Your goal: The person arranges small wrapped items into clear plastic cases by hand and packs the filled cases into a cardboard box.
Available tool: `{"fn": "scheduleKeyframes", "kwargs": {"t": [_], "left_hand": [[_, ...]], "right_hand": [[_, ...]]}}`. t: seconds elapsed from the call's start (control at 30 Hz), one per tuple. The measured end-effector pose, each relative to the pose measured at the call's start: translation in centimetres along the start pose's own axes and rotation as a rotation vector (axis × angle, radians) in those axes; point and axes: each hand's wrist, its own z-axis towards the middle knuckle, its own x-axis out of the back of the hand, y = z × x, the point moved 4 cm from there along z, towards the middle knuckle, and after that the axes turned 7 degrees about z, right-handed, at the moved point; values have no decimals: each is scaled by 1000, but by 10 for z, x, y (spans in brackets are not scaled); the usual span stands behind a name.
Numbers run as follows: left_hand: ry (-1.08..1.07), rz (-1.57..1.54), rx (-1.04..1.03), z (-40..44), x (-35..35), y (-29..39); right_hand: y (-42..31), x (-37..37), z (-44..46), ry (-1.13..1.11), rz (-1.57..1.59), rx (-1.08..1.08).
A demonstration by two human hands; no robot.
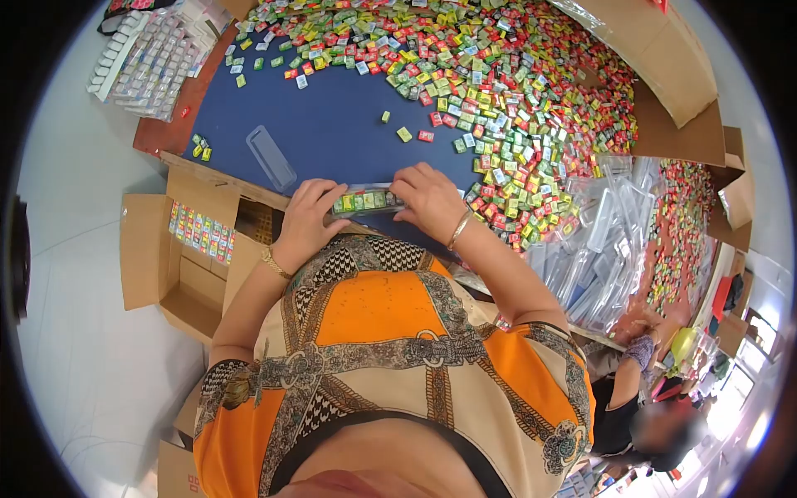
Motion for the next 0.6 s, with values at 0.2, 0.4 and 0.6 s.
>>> {"fn": "scheduleKeyframes", "kwargs": {"t": [0.2,0.4,0.6], "left_hand": [[239,23,424,-18,16,-68],[18,410,832,19,17,-131],[339,-489,1092,17,-25,-148]], "right_hand": [[13,13,23,110,56,-29],[11,-58,127,-150,118,-30],[-15,-107,176,-288,46,-119]]}}
